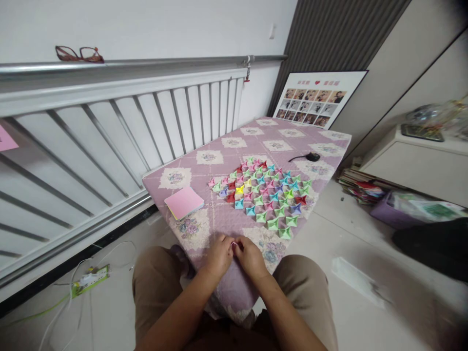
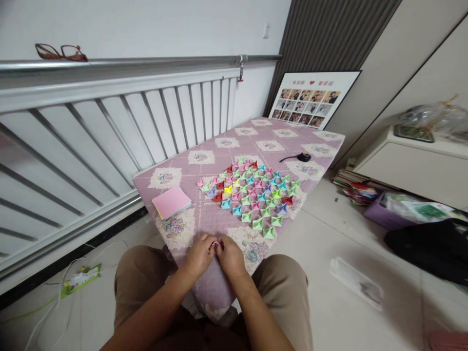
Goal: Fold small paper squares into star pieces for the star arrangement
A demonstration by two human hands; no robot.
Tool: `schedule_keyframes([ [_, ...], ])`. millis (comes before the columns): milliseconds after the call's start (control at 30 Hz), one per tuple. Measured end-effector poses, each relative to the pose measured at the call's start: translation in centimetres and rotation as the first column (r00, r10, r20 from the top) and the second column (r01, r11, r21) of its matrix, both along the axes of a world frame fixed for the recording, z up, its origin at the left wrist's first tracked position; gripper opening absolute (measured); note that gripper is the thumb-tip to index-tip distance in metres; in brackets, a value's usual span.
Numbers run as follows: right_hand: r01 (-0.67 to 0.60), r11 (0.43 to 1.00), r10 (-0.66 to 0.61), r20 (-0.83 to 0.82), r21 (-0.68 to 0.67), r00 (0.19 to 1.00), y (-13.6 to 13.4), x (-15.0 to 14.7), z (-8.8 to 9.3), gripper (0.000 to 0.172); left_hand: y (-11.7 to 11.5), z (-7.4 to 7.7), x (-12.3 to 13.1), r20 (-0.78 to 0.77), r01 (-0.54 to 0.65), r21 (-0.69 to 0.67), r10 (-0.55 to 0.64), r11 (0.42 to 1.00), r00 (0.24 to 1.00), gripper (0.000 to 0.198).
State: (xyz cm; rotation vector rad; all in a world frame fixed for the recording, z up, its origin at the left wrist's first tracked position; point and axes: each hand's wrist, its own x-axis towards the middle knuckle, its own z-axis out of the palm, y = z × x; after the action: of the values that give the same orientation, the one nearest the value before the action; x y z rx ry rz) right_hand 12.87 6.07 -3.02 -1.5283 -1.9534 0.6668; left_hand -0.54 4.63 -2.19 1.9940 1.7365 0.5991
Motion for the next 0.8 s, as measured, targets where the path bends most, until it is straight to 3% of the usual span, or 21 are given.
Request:
schedule_keyframes([
  [333, -0.072, 0.994, 0.065, 0.080, 0.080, 0.995, -0.1, 0.6, -0.7, 0.009, -0.4, -0.7, -0.2, -0.188, 0.018, 0.011, -0.016, 1.000, 0.982, 0.018],
  [800, -0.243, 0.953, 0.189, 0.270, 0.183, 0.944, -0.2, 1.7, -1.8, 0.025, -0.6, -0.9, -1.3, -0.277, 0.184, -0.010, -0.179, 0.983, 0.944, 0.026],
])
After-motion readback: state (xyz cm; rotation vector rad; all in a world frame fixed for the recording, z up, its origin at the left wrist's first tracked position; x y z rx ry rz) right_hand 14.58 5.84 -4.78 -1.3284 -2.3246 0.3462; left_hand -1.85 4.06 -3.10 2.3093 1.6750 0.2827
